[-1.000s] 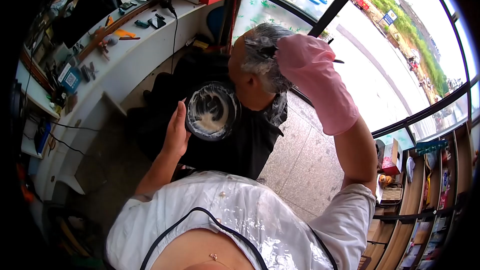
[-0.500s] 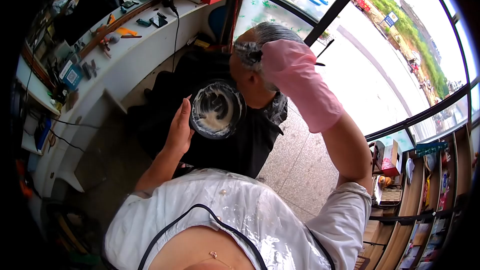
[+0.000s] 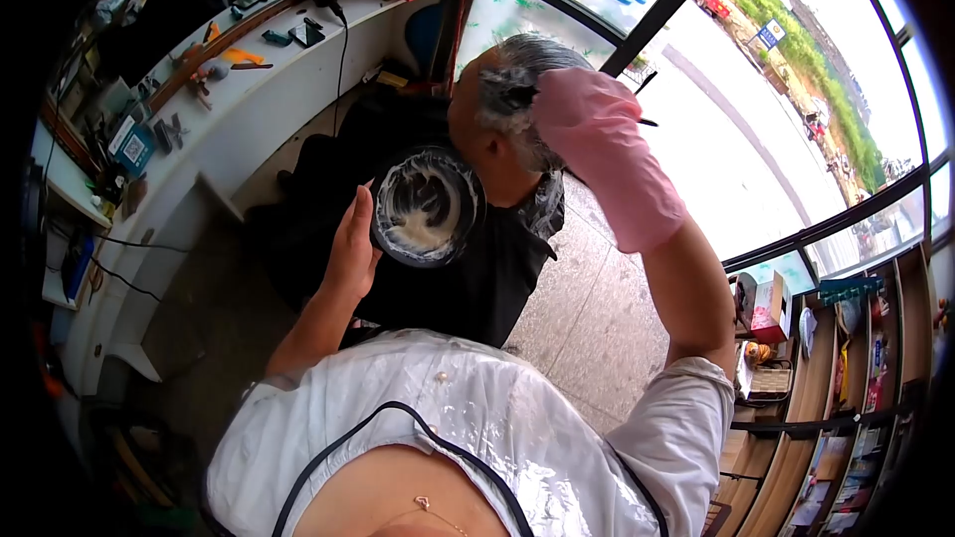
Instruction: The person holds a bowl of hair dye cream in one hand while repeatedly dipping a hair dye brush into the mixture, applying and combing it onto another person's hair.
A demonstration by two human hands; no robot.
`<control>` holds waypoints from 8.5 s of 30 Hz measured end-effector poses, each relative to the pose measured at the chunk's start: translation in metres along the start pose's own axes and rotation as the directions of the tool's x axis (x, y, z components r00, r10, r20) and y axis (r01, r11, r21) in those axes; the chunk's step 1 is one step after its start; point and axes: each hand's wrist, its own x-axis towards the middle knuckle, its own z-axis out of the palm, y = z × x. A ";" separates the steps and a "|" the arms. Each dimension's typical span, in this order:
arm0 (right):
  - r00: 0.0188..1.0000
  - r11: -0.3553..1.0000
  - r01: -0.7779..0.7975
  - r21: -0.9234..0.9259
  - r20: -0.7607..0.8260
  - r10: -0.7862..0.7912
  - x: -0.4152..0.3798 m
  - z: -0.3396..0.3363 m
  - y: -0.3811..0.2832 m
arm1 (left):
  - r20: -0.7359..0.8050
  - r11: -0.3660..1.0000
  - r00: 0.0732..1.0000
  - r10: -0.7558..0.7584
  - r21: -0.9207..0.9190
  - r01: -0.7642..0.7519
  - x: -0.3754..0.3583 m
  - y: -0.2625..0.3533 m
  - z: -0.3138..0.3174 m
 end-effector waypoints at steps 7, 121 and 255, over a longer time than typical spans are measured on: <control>0.999 0.999 -0.024 0.022 0.029 0.024 -0.001 -0.002 -0.007 | 0.014 1.000 1.000 -0.019 -0.024 0.019 0.003 -0.008 -0.005; 0.917 0.862 0.042 0.506 -0.361 0.168 -0.046 0.083 0.024 | -0.020 0.983 0.984 -0.176 -0.061 0.175 -0.003 0.011 0.015; 0.895 0.515 -0.030 0.857 -0.207 0.396 -0.103 0.095 0.062 | 0.166 0.941 0.927 -0.336 0.010 0.339 0.006 0.032 -0.014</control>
